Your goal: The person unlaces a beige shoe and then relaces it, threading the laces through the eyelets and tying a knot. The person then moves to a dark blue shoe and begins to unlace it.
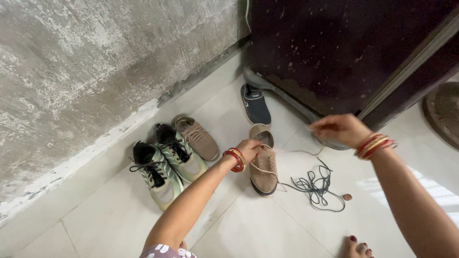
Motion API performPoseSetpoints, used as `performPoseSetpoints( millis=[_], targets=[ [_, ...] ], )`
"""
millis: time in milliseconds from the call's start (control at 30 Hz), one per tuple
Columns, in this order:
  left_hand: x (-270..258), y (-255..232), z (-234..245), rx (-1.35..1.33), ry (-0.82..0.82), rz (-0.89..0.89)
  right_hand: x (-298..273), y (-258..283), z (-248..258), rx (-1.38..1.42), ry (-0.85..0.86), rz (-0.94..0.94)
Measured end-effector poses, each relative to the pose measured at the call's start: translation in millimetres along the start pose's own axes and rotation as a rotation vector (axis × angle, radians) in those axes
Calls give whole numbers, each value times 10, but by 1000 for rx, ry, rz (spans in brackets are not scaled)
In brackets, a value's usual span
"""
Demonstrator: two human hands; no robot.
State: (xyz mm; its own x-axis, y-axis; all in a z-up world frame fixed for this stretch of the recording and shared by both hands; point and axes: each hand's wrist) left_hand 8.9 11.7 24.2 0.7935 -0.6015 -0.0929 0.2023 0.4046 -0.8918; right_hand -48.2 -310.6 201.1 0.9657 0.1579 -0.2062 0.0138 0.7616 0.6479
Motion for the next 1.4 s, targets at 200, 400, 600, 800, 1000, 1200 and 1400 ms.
performPoseSetpoints(
  millis=[200,400,600,800,1000,1200,1400],
  targets=[
    [113,-704,-248,17,160,-148,165,253,-917,-37,153,194],
    [215,-464,-240,-596,324,-247,360,90,-709,-71,161,59],
    [282,185,22,-436,133,18,337,-298,-351,272,-61,-142],
    [124,772,292,-316,115,102,261,-790,-106,551,-337,-267],
    [39,639,177,-453,143,164,343,-908,-399,-170,-21,-116],
    [106,-61,-228,-375,225,113,287,-214,-1245,-197,40,157],
    [206,-223,-268,-487,169,177,173,202,-1352,-151,-7,279]
  ],
)
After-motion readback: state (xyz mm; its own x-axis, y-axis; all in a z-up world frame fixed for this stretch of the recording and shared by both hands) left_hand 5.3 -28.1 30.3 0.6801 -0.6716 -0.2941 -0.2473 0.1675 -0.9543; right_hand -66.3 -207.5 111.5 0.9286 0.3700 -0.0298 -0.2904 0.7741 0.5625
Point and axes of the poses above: each hand's wrist, its own x-axis towards the middle knuckle, its own z-axis out of the back of the hand, y = z × x, and after that the axes turned 5 degrees about -z, right-handed
